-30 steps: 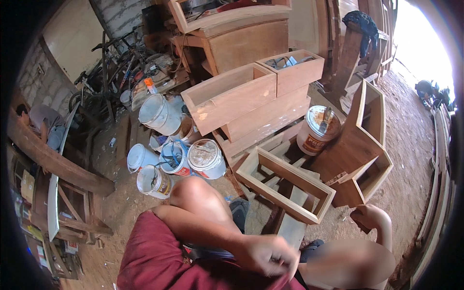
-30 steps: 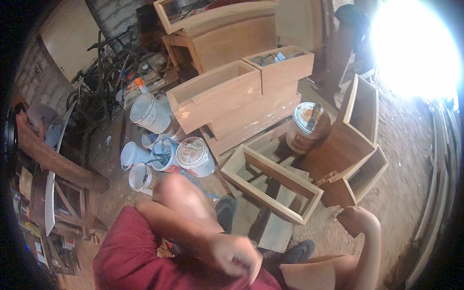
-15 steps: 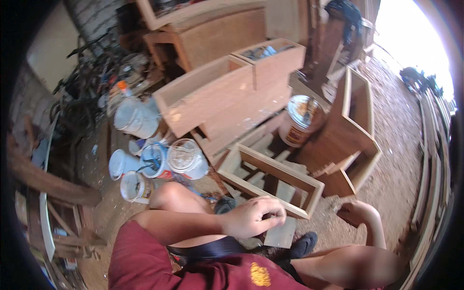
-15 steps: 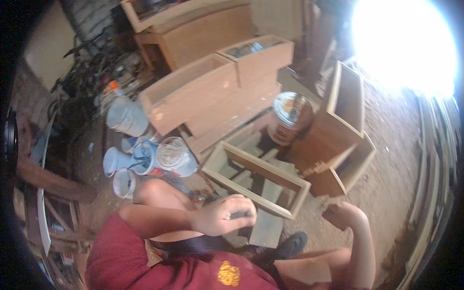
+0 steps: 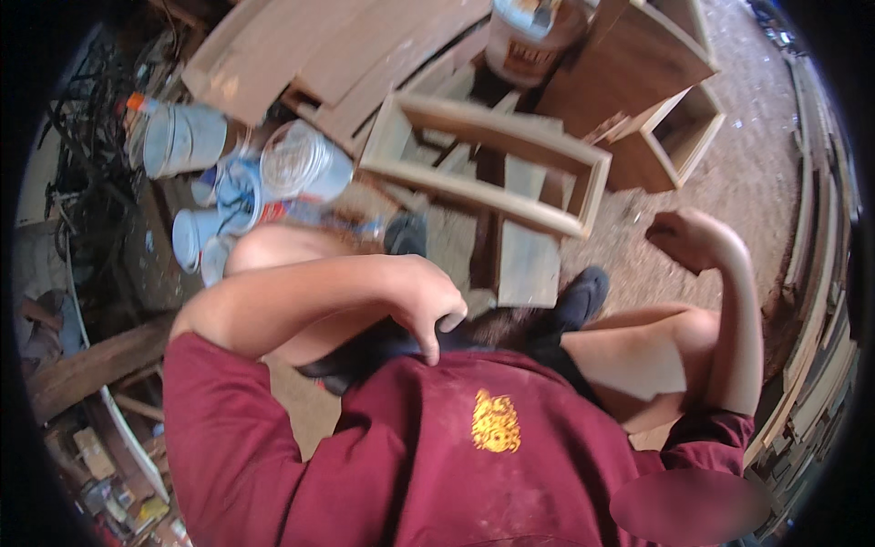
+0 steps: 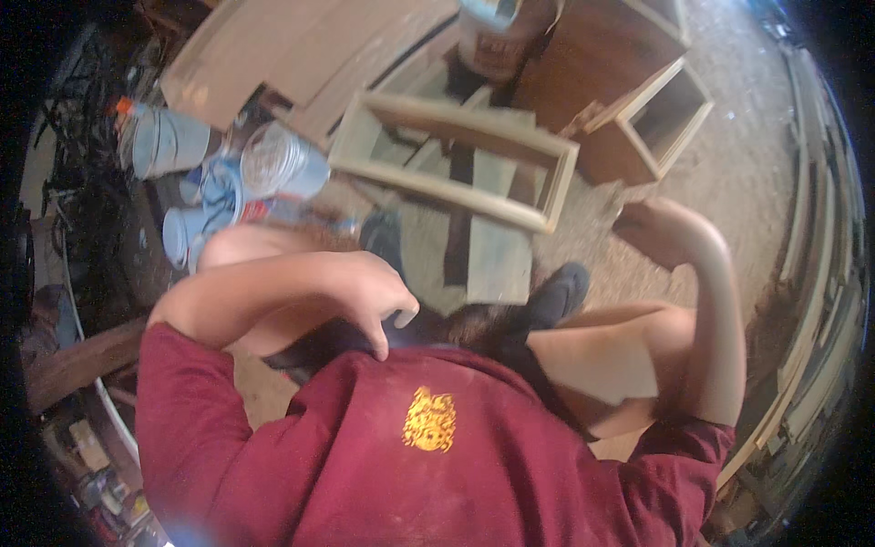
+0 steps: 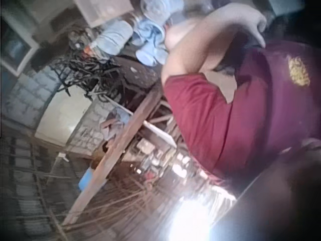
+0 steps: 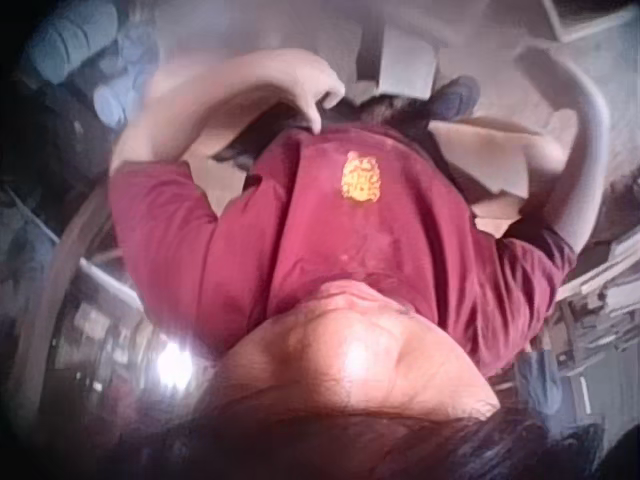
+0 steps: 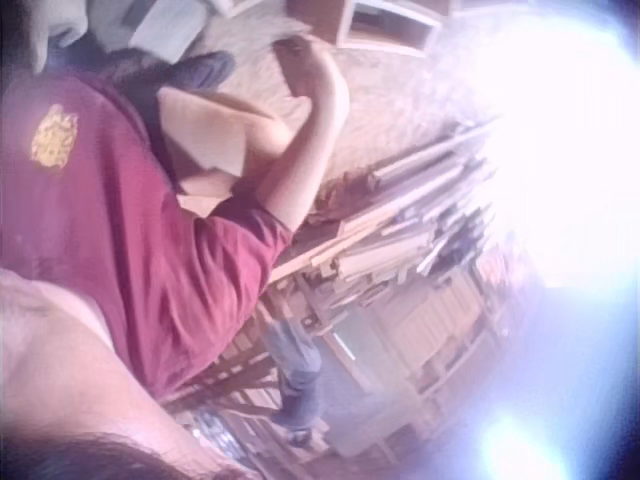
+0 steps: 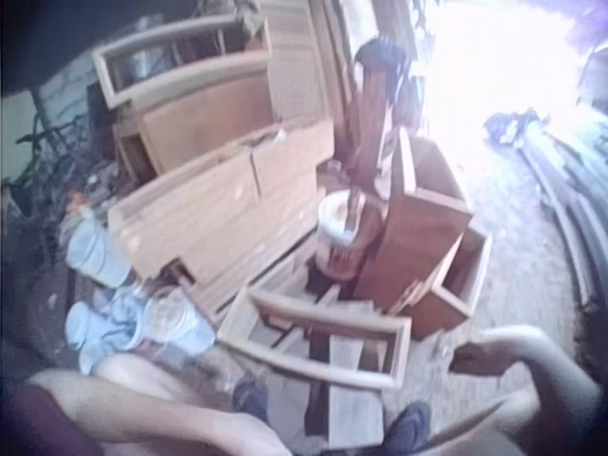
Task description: The person assembles a small wooden box by hand, fitting together pre-cut wooden slats to form a rectangular frame. They repeatedly adjust and align the pieces to ensure a snug fit.
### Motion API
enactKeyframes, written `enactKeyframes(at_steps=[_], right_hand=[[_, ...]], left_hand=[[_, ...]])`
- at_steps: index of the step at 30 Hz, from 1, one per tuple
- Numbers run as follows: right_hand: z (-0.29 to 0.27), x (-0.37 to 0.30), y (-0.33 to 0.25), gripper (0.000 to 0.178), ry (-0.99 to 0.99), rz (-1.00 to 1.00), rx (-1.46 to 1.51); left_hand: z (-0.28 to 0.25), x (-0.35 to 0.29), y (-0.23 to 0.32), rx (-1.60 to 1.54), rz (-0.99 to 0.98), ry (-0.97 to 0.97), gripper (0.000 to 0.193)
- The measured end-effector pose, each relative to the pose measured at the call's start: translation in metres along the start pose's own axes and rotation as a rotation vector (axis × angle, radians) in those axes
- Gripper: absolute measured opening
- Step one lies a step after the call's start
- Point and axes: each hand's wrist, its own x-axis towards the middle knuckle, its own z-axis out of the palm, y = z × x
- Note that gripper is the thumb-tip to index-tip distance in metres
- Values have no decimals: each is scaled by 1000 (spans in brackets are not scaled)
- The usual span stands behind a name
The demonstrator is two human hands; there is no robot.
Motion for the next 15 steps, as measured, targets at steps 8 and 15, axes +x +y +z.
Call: enactKeyframes(at_steps=[8,15], right_hand=[[11,-2,-3,20,64,-125,34],[4,-2,-9,23,0,-72,23]], left_hand=[[-5,4,-38,64,-62,822,26],[10,-12,79,-705,1246,305,42]])
